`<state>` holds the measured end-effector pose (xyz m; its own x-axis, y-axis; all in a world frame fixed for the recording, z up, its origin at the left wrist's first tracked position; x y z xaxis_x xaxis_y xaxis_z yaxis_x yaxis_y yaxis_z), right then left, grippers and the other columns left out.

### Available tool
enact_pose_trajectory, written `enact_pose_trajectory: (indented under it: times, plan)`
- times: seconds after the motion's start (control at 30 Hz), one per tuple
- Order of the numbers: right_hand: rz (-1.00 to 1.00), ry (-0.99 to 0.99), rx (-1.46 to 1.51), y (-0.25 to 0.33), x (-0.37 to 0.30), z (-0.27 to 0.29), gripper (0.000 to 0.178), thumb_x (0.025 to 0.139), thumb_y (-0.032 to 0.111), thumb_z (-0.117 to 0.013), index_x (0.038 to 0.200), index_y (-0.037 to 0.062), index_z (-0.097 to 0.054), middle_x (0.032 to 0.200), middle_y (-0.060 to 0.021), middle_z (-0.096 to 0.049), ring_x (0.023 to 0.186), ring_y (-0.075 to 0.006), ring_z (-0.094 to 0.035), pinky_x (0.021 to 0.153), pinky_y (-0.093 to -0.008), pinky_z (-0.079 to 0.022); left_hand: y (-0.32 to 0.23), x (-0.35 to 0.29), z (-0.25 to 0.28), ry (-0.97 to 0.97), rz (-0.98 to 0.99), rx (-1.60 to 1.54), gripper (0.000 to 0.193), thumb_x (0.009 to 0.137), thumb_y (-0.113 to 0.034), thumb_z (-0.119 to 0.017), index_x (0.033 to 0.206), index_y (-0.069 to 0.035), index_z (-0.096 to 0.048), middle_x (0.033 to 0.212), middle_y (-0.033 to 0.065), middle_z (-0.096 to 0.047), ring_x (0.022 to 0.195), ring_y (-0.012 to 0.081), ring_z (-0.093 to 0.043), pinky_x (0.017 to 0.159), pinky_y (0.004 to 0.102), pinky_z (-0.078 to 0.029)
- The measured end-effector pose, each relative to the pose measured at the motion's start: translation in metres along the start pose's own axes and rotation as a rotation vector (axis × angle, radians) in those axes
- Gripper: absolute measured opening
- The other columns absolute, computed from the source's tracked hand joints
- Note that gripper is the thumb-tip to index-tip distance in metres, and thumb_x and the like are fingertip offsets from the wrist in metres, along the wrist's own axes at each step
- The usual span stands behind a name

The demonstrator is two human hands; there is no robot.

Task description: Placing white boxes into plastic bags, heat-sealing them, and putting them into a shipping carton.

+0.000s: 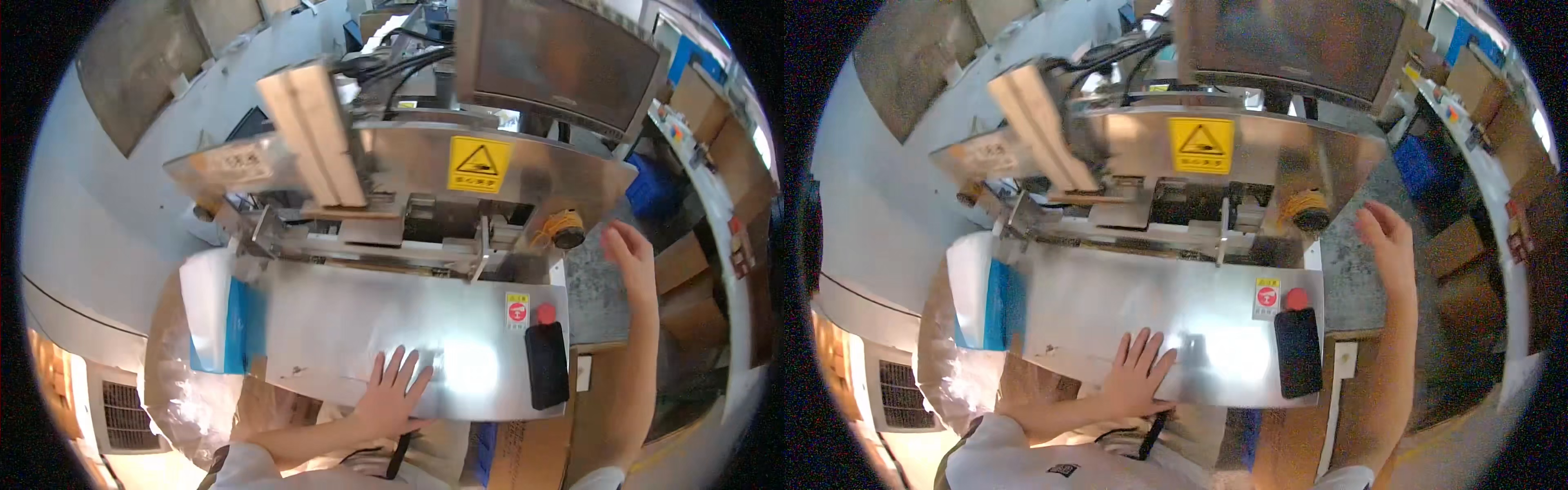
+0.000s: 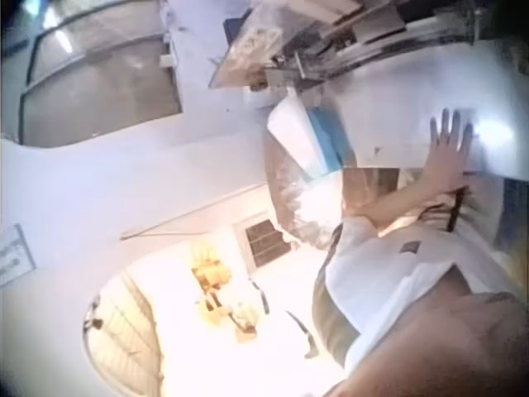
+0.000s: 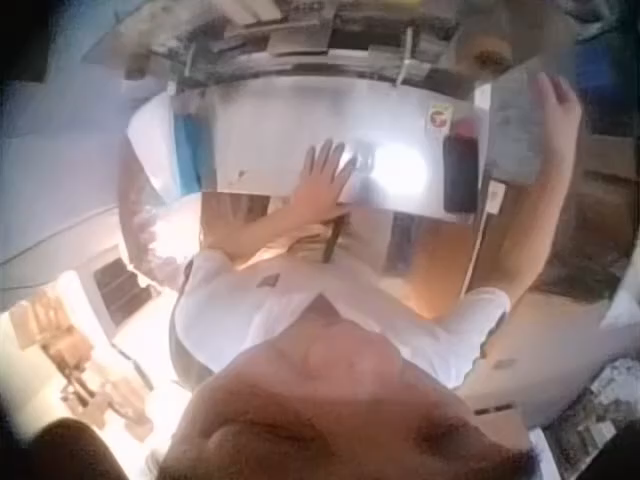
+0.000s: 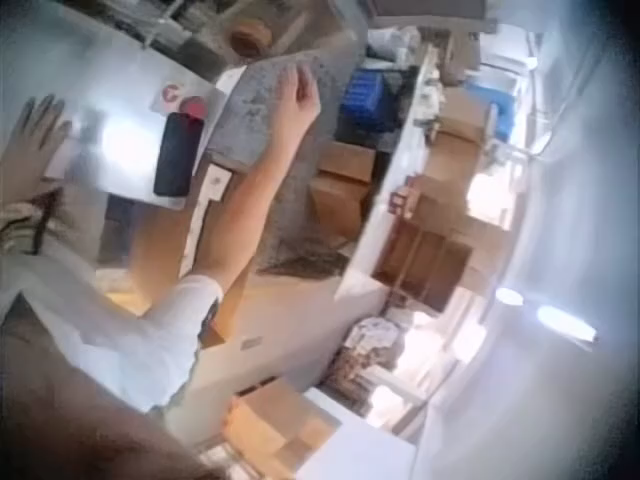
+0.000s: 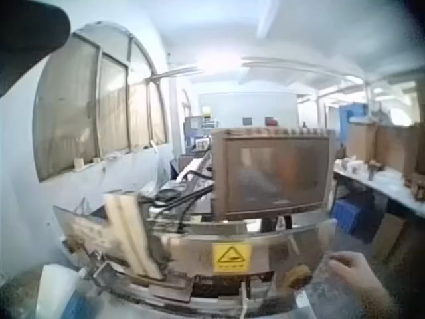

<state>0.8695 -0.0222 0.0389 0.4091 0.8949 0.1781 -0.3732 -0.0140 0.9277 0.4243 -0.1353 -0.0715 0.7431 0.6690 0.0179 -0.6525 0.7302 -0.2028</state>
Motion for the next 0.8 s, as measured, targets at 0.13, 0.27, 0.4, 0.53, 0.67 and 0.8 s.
enact_pose_trajectory:
  times: [0.13, 0.27, 0.4, 0.53, 0.67, 0.8]
  plan:
    - [-0.052, -0.04, 0.033, 0.045, -0.105, -0.002, 0.037, 0.096, 0.023, -0.067, 0.124, -0.0026, -0.064, 0.104, -0.0059, -0.071, 0.091, -0.0113, -0.065, 0.079, -0.0261, -0.053, -0.005, 0.001, 0.0, -0.153, -0.063, -0.118, 0.087, 0.084, -0.068, -0.06, 0.142, -0.004, -0.05, 0.148, 0.0296, -0.039, 0.14, 0.0502, -0.03, 0.114, 0.0678, -0.019]
    - [-0.184, 0.065, 0.101, 0.052, -0.18, -0.105, 0.03, 0.096, 0.018, -0.068, 0.12, 0.0007, -0.067, 0.101, -0.0038, -0.071, 0.089, -0.0112, -0.064, 0.081, -0.0261, -0.052, 0.017, -0.022, 0.002, -0.33, -0.105, -0.338, 0.059, 0.092, -0.054, -0.059, 0.124, -0.005, -0.065, 0.139, 0.0175, -0.054, 0.138, 0.0366, -0.041, 0.115, 0.062, -0.024]
    - [0.134, 0.184, -0.472, -0.011, -0.243, -0.202, 0.039, 0.089, 0.021, -0.071, 0.12, -0.002, -0.065, 0.127, -0.023, -0.063, 0.118, -0.0339, -0.06, 0.105, -0.0437, -0.045, 0.049, -0.043, 0.025, -0.106, 0.066, -1.1, 0.037, 0.097, -0.037, -0.06, 0.115, -0.007, -0.069, 0.121, 0.0109, -0.068, 0.117, 0.0258, -0.062, 0.106, 0.0458, -0.042]
    - [0.385, 0.054, -0.56, -0.002, -0.272, -0.232, 0.038, 0.091, 0.016, -0.067, 0.122, -0.0038, -0.061, 0.137, -0.0272, -0.053, 0.126, -0.0449, -0.049, 0.109, -0.05, -0.038, 0.162, -0.124, 0.117, -0.863, 0.234, -0.845, 0.033, 0.093, -0.027, -0.067, 0.118, -0.005, -0.067, 0.123, 0.0165, -0.067, 0.112, 0.0302, -0.064, 0.093, 0.0412, -0.051]
    - [0.424, 0.088, -0.597, 0.003, -0.272, -0.235, 0.037, 0.091, 0.018, -0.067, 0.121, -0.004, -0.061, 0.137, -0.0265, -0.054, 0.125, -0.045, -0.05, 0.107, -0.0504, -0.039, 0.311, -0.204, 0.173, -1.093, 0.89, -0.192, 0.059, 0.078, -0.036, -0.081, 0.121, 0.0, -0.062, 0.118, 0.0219, -0.066, 0.11, 0.039, -0.063, 0.096, 0.0434, -0.049]
    - [0.441, 0.091, -0.6, -0.002, -0.269, -0.235, 0.038, 0.094, 0.019, -0.065, 0.122, -0.0055, -0.06, 0.137, -0.0266, -0.054, 0.126, -0.0446, -0.05, 0.108, -0.0496, -0.039, 0.375, -0.228, 0.14, -0.867, 0.974, -0.317, 0.059, 0.076, -0.044, -0.082, 0.111, 0.001, -0.065, 0.1, 0.0223, -0.071, 0.093, 0.0372, -0.069, 0.083, 0.0435, -0.053]
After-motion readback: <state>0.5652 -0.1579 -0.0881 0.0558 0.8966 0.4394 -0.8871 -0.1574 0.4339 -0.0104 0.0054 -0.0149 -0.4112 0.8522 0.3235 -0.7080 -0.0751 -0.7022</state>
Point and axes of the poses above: each hand's wrist, its own x-axis towards the middle knuckle, its own z-axis out of the back of the hand, y = z × x, the point moved 4 cm from there along x, towards the middle knuckle
